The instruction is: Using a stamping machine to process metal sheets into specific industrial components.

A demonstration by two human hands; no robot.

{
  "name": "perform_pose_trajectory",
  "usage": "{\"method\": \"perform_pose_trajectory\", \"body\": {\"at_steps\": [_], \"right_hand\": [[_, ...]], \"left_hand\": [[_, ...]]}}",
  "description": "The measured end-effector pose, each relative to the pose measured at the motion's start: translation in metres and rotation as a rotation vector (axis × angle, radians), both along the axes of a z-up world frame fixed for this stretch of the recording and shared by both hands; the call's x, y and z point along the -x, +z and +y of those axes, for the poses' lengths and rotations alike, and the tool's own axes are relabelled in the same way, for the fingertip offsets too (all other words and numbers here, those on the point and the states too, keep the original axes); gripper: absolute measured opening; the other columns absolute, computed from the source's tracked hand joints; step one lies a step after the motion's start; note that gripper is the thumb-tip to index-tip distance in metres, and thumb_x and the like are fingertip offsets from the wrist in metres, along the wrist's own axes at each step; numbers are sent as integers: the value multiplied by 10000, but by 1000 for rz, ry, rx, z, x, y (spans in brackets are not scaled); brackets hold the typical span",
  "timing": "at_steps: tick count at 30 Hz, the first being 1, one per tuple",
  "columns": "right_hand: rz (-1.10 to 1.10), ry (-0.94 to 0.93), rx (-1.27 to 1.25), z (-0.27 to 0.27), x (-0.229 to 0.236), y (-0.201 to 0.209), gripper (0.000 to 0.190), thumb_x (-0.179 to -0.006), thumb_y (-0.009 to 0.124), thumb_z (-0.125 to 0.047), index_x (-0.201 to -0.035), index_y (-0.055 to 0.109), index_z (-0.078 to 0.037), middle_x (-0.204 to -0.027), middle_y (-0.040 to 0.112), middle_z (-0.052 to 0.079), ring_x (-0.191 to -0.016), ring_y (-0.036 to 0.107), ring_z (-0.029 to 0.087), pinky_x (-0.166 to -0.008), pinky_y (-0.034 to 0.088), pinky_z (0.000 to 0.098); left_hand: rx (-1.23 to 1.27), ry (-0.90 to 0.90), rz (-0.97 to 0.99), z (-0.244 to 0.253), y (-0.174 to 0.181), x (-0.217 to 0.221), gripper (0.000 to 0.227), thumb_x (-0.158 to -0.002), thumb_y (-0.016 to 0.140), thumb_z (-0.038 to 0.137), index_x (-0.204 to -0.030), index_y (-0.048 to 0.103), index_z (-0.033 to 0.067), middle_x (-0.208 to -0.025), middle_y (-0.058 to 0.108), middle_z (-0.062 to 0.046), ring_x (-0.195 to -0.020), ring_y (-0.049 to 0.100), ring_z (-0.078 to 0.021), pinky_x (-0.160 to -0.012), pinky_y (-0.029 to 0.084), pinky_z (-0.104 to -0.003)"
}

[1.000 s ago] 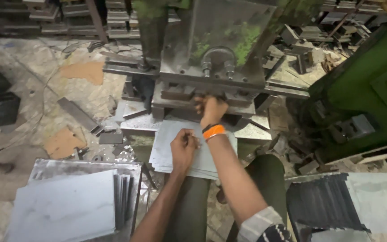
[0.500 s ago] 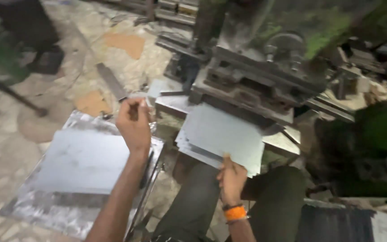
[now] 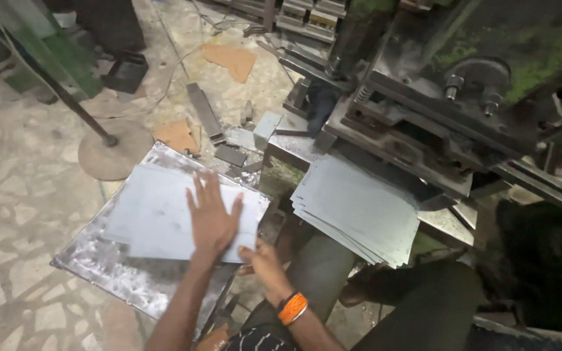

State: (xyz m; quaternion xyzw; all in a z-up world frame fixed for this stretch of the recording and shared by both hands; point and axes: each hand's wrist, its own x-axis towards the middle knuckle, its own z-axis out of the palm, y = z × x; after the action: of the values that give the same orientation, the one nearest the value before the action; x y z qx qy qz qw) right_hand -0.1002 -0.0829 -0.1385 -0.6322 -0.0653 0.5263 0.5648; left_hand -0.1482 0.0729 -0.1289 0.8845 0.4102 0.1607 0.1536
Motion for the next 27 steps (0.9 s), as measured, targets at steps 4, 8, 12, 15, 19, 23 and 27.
{"method": "perform_pose_trajectory", "body": {"at_steps": [4, 8, 12, 15, 19, 23, 27], "right_hand": [[-28, -24, 63, -2, 3, 24, 316, -989, 579, -21, -1294, 657, -6, -1014, 727, 109, -697, 694, 137, -638, 612, 225], [48, -12, -136, -7, -5, 29, 255, -998, 554, 18, -1245, 585, 77, -990, 721, 176, -750, 756, 199, -602, 600, 213], [-28, -80, -153, -15, -14, 57, 301, -989, 590, -29, -1273, 592, 70, -958, 726, 172, -712, 760, 203, -565, 582, 218], [-103, -175, -275, -36, -30, 65, 374, -965, 589, -37, -1325, 629, 57, -893, 749, 143, -693, 724, 172, -551, 559, 228], [-170, -231, -261, -80, -61, 72, 407, -953, 616, -123, -1318, 607, 56, -903, 729, 147, -717, 697, 197, -598, 576, 282], [-442, -290, -90, -111, -91, 91, 570, -998, 392, -430, -1205, 690, 10, -1147, 728, 194, -913, 692, 266, -725, 590, 380], [-1003, -76, 149, -98, -124, 106, 357, -1028, 590, -310, -1354, 671, -186, -1289, 702, 51, -1267, 638, 299, -1053, 485, 423]], "left_hand": [[4, -43, -52, -5, -2, -9, 818, -1018, 308, 588, -1616, 197, 41, -1678, 266, -120, -1575, 132, -324, -1273, 17, -514], [30, -48, -259, 6, 24, 8, 778, -982, 474, 425, -1543, 282, -79, -1590, 352, -269, -1492, 290, -402, -1242, 135, -531], [-67, 154, -306, 26, 47, 41, 753, -909, 646, 282, -1480, 392, -139, -1496, 450, -334, -1380, 429, -458, -1150, 302, -534], [296, 368, -276, 37, 68, 56, 810, -891, 710, 502, -1425, 499, -69, -1368, 572, -263, -1205, 579, -437, -1012, 447, -510], [1021, 216, -532, 22, 98, 46, 435, -901, 700, 94, -1290, 637, -90, -1009, 743, -237, -740, 686, -279, -652, 571, -350], [1286, 168, -695, 12, 90, 31, 500, -911, 624, -11, -1402, 562, -86, -1056, 731, -275, -812, 689, -296, -754, 571, -342], [1237, 187, -851, 58, -21, 57, 446, -932, 706, 65, -1354, 597, -28, -965, 710, -238, -795, 709, -311, -728, 591, -502]]}}
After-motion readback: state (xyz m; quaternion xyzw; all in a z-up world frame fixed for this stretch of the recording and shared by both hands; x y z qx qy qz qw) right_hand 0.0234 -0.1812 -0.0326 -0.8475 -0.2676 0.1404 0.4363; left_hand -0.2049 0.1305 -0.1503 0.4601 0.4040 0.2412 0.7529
